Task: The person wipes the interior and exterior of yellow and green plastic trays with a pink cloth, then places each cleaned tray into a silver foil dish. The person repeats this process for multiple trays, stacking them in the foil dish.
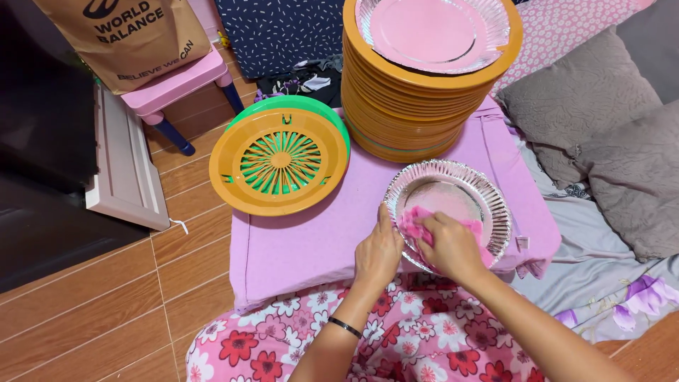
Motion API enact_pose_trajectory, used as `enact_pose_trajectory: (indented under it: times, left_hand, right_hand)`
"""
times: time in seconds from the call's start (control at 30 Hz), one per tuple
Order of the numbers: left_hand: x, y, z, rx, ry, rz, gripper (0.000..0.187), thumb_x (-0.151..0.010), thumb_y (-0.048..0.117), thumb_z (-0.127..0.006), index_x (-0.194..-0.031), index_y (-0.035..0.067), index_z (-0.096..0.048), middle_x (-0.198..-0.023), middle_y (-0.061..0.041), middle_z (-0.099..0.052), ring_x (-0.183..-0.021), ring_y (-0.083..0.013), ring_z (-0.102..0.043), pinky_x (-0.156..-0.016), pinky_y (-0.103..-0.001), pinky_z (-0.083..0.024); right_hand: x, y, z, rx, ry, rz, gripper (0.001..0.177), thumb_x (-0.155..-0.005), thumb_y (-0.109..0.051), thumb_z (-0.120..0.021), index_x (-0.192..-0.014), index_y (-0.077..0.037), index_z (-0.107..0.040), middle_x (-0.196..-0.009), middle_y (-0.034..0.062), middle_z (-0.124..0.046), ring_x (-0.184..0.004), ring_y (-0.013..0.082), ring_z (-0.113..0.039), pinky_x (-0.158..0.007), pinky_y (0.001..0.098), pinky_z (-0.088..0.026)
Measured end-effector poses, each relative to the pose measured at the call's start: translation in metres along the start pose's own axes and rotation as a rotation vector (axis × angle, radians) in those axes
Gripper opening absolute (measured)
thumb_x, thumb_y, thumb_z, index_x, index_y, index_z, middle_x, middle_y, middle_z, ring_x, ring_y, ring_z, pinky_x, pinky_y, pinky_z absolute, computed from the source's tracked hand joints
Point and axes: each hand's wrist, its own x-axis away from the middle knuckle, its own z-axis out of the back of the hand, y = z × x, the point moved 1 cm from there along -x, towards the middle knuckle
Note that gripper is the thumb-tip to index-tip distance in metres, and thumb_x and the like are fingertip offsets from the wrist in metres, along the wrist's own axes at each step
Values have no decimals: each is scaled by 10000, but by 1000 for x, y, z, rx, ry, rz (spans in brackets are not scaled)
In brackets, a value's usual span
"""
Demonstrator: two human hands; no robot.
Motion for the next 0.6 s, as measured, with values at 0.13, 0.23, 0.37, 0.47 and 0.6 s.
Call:
enact_pose_trajectory:
  times: [0.13,0.23,0.37,0.47,0.6]
  left_hand:
    - [2,-2,-1,30,3,9,668,-958,206,-540,-1532,-37,-300,-1057,-250,-698,-726,-434,-683,-631,-531,-553]
    - [1,0,3,25,-40,42,686,-956,219,-539,-1538,-35,-278,-1044,-247,-695,-732,-429,-686,-637,-527,-559]
    - [0,2,5,24,-37,9,709,-936,213,-553,-1533,-44,-271,-1051,-252,-689,-732,-434,-684,-629,-531,-556]
    - [2,-1,4,38,-40,0,676,-950,205,-547,-1531,-32,-296,-1030,-239,-696,-733,-433,-682,-633,-533,-550]
    - [-2,0,4,22,-26,-22,677,-938,196,-545,-1526,-45,-311,-965,-221,-699,-723,-409,-688,-618,-512,-559]
  right_hand:
    - [-12,15,40,92,-158,-431,256,-873,-268,-726,-1079,-118,-751,-949,121,-737,-746,287,-741,-705,428,-589]
    - [-25,8,48,294,-80,-271,264,-839,-261,-758,-1069,-132,-764,-986,116,-714,-809,301,-718,-734,438,-573]
    - [29,-22,19,116,-195,25,301,-759,-252,-747,-1036,-136,-761,-924,111,-694,-822,320,-714,-735,438,-575]
    - [50,12,30,78,-296,-130,378,-738,-287,-751,-1094,-163,-763,-923,77,-717,-757,313,-729,-695,457,-572]
    - [-5,79,48,476,-97,-210,253,-876,-355,-718,-970,-122,-746,-910,108,-712,-799,337,-720,-699,478,-583]
